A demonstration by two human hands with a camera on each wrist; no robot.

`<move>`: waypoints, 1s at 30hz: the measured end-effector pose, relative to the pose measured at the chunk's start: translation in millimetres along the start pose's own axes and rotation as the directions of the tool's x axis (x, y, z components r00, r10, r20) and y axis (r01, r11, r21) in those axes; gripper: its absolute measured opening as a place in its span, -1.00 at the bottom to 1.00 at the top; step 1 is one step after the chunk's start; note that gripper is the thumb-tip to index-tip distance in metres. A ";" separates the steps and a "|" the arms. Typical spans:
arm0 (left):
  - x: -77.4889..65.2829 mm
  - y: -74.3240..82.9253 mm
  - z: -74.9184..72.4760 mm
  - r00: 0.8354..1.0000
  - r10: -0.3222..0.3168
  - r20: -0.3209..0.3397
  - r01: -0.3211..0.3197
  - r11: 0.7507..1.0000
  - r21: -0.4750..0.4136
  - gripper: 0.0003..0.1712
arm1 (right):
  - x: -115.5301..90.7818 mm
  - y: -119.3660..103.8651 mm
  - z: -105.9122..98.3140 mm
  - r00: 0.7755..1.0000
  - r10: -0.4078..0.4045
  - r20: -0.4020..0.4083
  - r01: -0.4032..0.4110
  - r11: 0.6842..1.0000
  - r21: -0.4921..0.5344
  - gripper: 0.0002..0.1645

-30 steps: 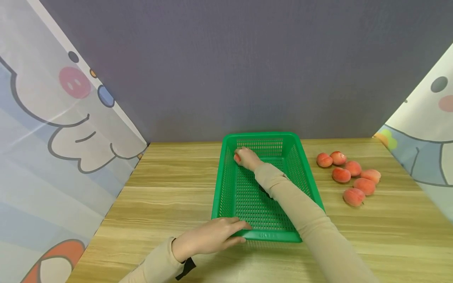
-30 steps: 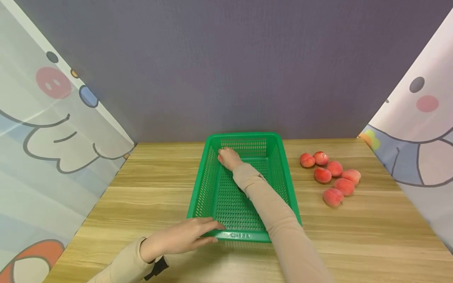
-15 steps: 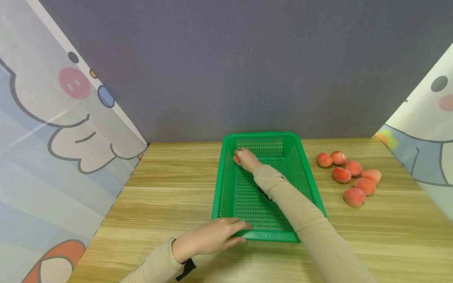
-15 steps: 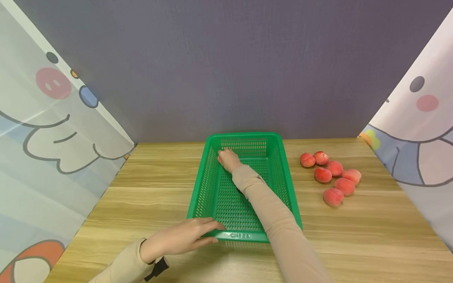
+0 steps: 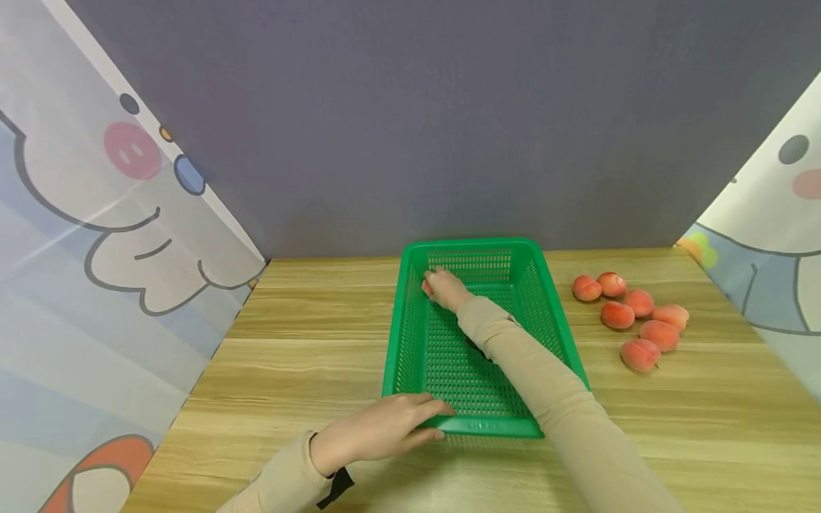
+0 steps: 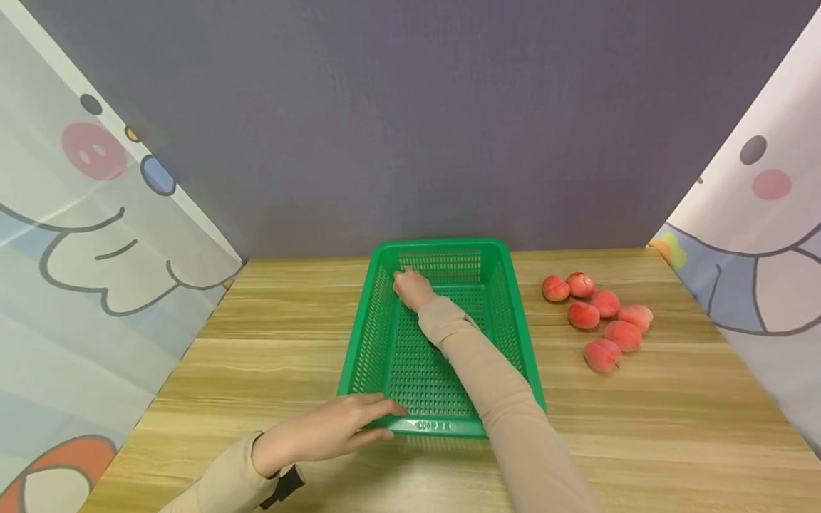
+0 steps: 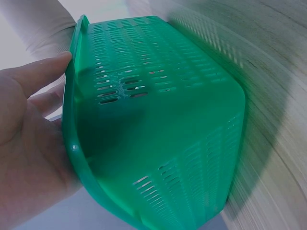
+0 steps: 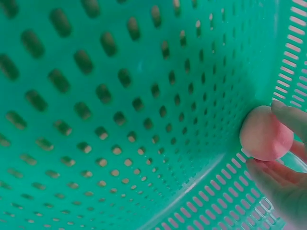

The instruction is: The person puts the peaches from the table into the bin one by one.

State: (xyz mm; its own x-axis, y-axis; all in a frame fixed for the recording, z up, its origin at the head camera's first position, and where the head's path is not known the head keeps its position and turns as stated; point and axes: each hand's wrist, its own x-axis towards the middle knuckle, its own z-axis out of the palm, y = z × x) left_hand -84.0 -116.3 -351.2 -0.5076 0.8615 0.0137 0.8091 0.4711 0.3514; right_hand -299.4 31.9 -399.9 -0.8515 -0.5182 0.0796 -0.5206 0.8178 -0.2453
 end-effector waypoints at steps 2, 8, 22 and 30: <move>0.1 0.0 0.1 1.000 0.004 -0.002 -0.004 1.000 0.001 -0.68 | -0.2 -0.4 -1.5 1.000 -0.001 0.005 0.001 1.000 -0.006 -0.62; 0.5 -0.1 0.3 1.000 0.006 -0.004 -0.006 1.000 0.003 -0.68 | -0.9 -3.1 -10.0 1.000 0.011 0.015 -0.010 1.000 -0.003 -0.50; 0.9 -1.2 0.4 1.000 0.000 0.001 0.000 1.000 -0.007 -0.68 | -9.2 -19.0 -46.3 0.995 -0.027 0.098 0.031 0.998 -0.046 -0.46; 0.6 -2.0 1.8 1.000 0.008 -0.007 -0.008 1.000 -0.001 -0.68 | -19.4 -32.9 -61.4 0.988 -0.069 0.137 0.082 0.992 -0.096 -0.38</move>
State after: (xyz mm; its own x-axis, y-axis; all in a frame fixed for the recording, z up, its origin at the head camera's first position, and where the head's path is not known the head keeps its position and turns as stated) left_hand -85.4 -116.3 -353.6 -0.5030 0.8639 0.0237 0.8130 0.4637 0.3521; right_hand -269.6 30.5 -334.0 -0.7971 -0.6027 -0.0370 -0.5925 0.7926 -0.1440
